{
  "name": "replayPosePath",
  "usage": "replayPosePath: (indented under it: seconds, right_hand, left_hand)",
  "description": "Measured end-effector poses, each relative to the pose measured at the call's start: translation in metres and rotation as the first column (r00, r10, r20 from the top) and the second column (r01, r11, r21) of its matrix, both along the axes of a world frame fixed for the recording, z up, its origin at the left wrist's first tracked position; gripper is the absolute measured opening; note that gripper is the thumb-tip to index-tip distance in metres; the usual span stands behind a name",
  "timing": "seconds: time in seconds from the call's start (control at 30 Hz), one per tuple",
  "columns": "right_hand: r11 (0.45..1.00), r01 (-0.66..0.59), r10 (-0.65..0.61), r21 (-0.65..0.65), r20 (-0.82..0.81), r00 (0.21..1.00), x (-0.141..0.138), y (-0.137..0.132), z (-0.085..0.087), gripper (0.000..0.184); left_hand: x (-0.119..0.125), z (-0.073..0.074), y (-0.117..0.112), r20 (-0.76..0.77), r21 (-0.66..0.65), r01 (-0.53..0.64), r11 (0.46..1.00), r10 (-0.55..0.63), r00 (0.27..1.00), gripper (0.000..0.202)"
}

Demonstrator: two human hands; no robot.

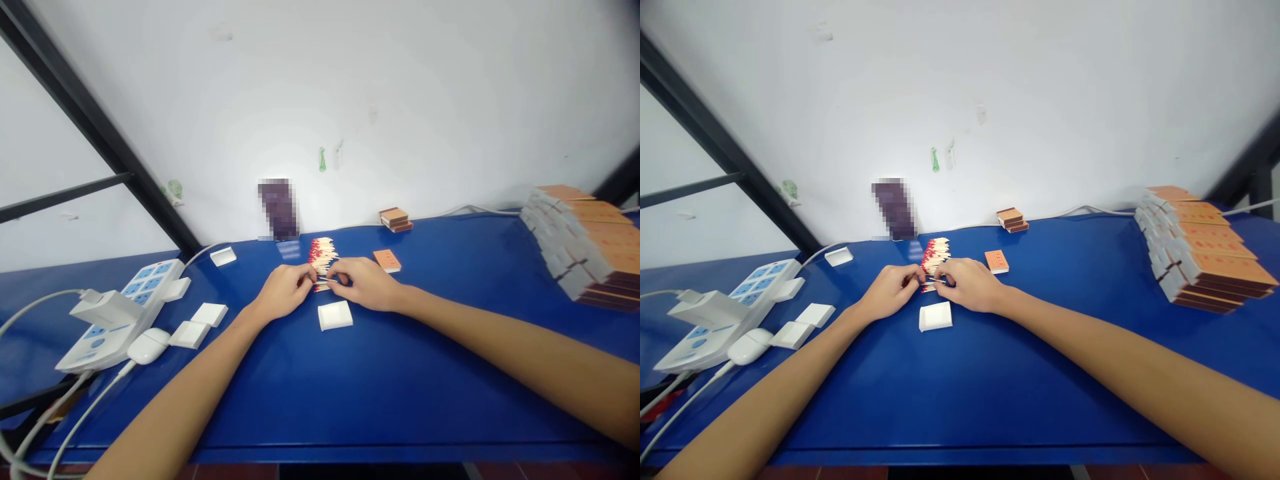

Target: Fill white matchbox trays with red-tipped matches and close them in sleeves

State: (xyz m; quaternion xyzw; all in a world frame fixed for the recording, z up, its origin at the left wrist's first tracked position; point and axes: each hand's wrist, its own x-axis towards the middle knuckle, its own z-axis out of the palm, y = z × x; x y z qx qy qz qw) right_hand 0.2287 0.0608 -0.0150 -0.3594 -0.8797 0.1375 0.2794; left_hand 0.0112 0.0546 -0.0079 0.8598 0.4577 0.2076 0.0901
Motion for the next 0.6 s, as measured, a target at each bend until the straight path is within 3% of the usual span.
replayPosePath:
  seconds: [0.43,0.6]
  right_hand:
    - [0.998,-0.004,-0.003,0.057,0.122,0.992,0.0015,-0.0016,-0.0016,0.024]
    - [0.998,-0.013,0.008,0.056,0.089,0.996,0.0021,-0.001,-0.0025,0.031]
  left_hand:
    - [-0.0002,0.0,-0.0006,0.019,-0.024,0.05,0.998,-0.05,0.999,0.021]
    - [-0.0007,-0.0016,0.0009,0.027,0.019,-0.04,0.999,0.039,0.999,0.02]
